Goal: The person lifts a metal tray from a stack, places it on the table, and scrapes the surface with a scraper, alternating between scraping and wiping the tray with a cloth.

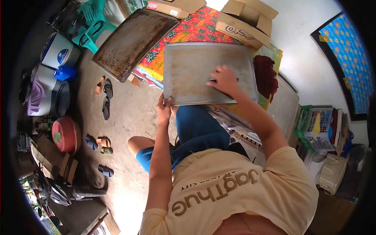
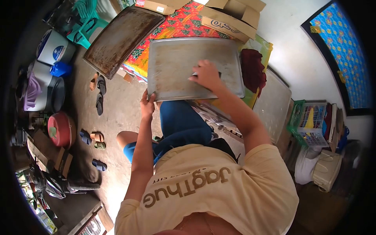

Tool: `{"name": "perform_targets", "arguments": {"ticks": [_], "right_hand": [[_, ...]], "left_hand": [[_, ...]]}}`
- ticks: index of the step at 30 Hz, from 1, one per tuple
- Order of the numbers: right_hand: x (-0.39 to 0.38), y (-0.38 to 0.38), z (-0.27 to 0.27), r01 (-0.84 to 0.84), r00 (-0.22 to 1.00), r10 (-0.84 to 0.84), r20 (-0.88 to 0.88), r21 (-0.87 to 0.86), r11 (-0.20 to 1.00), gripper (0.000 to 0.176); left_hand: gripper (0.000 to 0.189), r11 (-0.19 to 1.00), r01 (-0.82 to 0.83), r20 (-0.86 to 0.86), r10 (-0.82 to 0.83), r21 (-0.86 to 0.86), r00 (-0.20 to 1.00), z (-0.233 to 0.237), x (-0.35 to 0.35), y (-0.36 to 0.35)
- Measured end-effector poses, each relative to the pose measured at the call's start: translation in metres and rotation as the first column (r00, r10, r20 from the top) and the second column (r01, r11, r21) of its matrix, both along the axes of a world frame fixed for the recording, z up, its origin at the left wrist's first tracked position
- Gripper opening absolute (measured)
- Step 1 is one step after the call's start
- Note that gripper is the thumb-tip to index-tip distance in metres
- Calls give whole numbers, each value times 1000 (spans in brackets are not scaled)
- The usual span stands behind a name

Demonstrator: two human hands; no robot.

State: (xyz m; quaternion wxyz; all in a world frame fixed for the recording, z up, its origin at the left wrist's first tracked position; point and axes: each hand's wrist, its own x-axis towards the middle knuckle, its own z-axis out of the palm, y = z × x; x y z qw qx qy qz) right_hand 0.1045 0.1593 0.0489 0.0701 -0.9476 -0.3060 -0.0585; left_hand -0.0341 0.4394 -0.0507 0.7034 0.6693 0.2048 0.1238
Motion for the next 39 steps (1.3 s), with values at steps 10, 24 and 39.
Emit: {"name": "perform_targets", "arguments": {"ticks": [10,24,39], "right_hand": [[-14,-80,3,70,994,-81,-67,-150,986,42],[-20,-43,6,-80,997,76,-28,-175,981,36],[-23,-44,5,-144,988,150,17,-196,970,34]], "left_hand": [[52,999,34,-33,-35,-14,999,-23,2,9],[54,998,26,-72,-22,55,997,-22,1,9],[50,999,20,-107,-16,34,994,-11,1,7]]}}
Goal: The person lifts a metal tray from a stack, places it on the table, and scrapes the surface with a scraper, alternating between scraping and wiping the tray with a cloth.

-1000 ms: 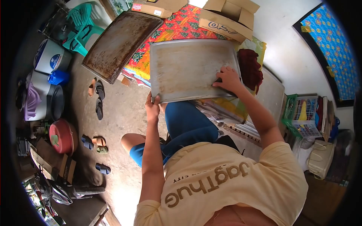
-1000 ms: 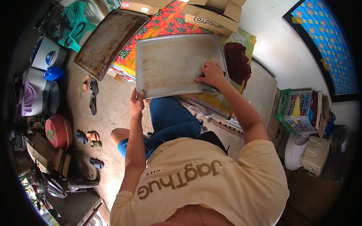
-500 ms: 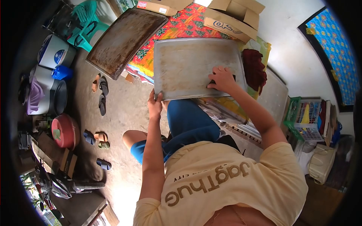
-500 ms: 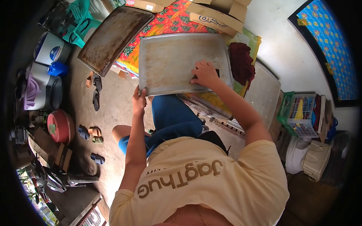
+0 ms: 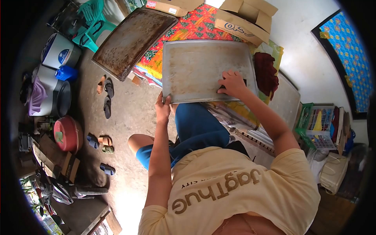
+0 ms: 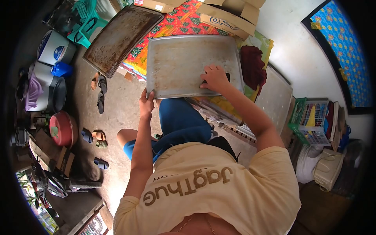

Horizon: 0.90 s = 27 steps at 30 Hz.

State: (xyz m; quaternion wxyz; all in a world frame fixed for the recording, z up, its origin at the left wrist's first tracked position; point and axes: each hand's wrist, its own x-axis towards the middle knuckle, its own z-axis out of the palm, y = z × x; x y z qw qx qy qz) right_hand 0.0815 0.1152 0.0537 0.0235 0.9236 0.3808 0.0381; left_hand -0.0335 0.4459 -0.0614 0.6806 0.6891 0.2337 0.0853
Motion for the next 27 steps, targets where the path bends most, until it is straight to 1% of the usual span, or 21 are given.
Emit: {"name": "perform_targets", "arguments": {"ticks": [1,3,6,9,12,13,15,18,21,22,25,26,27], "right_hand": [[0,0,-1,29,1000,-29,-6,15,999,33],[5,-3,-2,87,996,-87,-11,41,995,32],[2,-2,-2,86,995,-87,52,21,996,32],[2,-2,3,78,997,-78,5,3,997,33],[12,-11,-2,128,991,-125,-43,73,989,36],[17,-17,-2,211,976,-206,-68,80,974,38],[30,-31,2,371,925,-359,-124,88,925,41],[45,-61,5,553,831,-535,-150,137,822,45],[53,-92,7,691,723,-681,-117,148,708,45],[57,-102,4,723,691,-717,-94,123,680,46],[57,-116,1,808,586,-800,-129,25,588,48],[55,-115,0,820,566,-810,-154,2,573,48],[52,-113,-2,809,582,-795,-172,27,587,48]], "left_hand": [[50,1000,6,16,-6,20,1000,-10,1,3],[50,999,11,48,-12,36,999,-12,1,3],[50,1000,1,52,-2,31,999,-15,2,1],[50,998,5,45,-7,62,999,-14,1,3],[51,997,10,39,-14,79,999,-12,2,3],[51,997,9,31,-12,78,999,-13,2,4],[52,997,7,13,-8,74,1000,-17,2,5],[52,995,2,-4,-1,100,1000,-24,0,9],[52,997,-12,-4,12,79,1000,-21,2,6],[52,998,-14,-2,14,66,1000,-17,2,4],[52,1000,-17,-9,17,13,1000,-8,1,1],[52,1000,-21,-22,20,-17,1000,-1,0,0],[52,997,-31,-50,28,-67,998,9,-1,-3]]}}
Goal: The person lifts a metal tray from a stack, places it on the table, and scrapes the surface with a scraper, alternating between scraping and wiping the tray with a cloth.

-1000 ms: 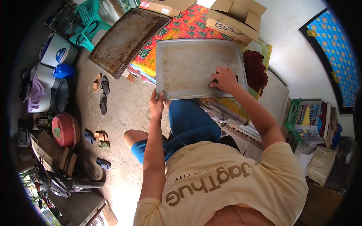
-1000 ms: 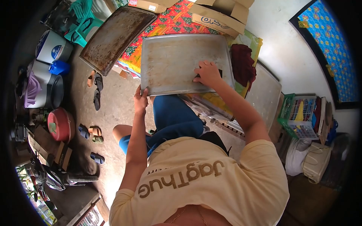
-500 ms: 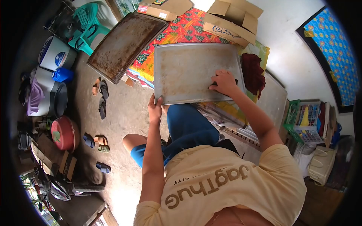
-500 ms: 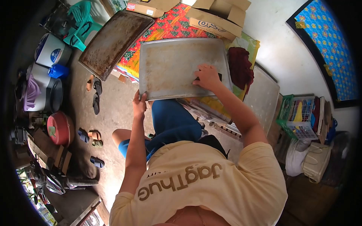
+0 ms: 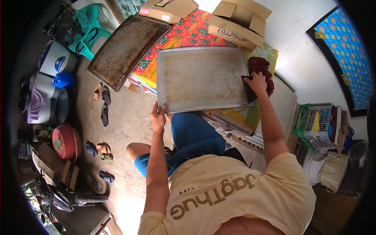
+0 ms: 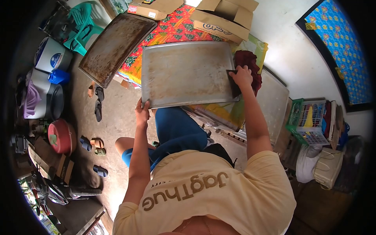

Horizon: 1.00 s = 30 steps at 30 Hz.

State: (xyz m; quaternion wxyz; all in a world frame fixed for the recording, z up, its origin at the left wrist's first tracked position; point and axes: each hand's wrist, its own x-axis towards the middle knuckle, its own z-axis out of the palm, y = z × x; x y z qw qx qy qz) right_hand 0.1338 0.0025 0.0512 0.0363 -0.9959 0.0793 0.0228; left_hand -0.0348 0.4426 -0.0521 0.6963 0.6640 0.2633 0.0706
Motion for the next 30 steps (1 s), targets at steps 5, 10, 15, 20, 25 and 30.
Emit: {"name": "perform_targets", "arguments": {"ticks": [5,10,15,20,25,30], "right_hand": [[-4,25,-2,-101,993,102,51,-16,995,47],[3,31,3,-202,975,212,69,-132,971,40],[7,26,9,-247,968,250,8,-133,960,40],[11,26,12,-213,977,210,-39,-116,970,40],[3,30,7,-170,984,168,-52,-35,985,42],[1,30,5,-142,989,145,26,-90,986,43]], "left_hand": [[54,996,30,58,-35,84,998,-20,1,7],[53,992,38,36,-42,117,998,-18,2,7],[52,988,44,32,-49,146,998,-20,3,8],[52,989,60,43,-66,137,997,-23,2,10],[50,990,44,39,-50,137,998,-24,3,9],[50,997,45,-8,-44,60,999,-1,0,2]]}}
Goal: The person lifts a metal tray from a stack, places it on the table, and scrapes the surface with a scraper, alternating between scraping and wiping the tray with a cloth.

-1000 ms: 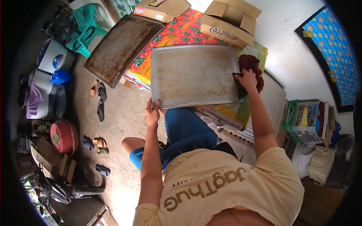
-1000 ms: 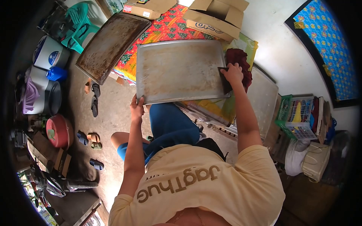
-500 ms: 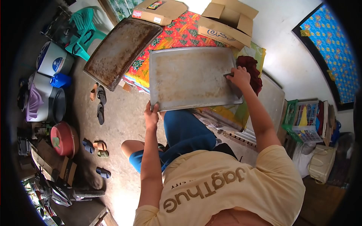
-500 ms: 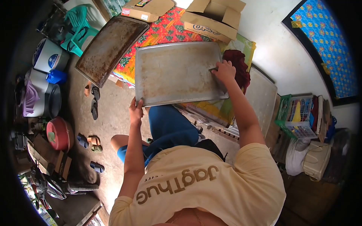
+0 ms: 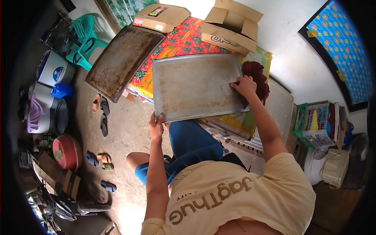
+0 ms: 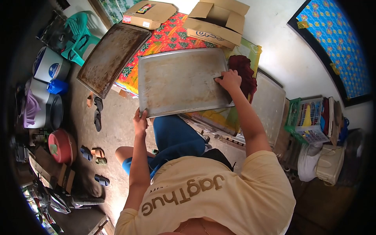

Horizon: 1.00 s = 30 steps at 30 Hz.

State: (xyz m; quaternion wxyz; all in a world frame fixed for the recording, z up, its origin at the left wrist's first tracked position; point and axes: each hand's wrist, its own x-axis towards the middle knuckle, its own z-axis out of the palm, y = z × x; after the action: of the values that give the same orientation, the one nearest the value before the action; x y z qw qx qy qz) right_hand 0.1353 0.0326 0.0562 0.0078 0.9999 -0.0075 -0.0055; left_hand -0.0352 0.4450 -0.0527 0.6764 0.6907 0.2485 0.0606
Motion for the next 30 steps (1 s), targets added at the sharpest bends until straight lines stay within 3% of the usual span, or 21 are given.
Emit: {"name": "perform_targets", "arguments": {"ticks": [7,16,19,25,28,30], "right_hand": [[0,0,3,-20,1000,21,12,-89,996,42],[-2,3,2,-38,999,37,-24,-16,999,43],[2,-3,-2,65,998,-65,26,12,998,43],[6,4,-10,4,999,-6,43,46,999,45],[24,-4,-11,130,988,-135,74,58,990,46],[29,-2,-15,106,992,-111,65,73,992,47]], "left_hand": [[45,998,-23,-29,21,-66,999,18,-2,-7],[54,997,-9,-45,5,-78,999,14,-1,-5],[54,997,-14,-68,9,-72,998,21,-2,-6],[53,997,-18,-62,14,-73,998,20,-1,-7],[54,996,4,-61,-10,-84,998,23,-3,-6],[53,998,-6,-78,2,-59,997,24,-3,-7]]}}
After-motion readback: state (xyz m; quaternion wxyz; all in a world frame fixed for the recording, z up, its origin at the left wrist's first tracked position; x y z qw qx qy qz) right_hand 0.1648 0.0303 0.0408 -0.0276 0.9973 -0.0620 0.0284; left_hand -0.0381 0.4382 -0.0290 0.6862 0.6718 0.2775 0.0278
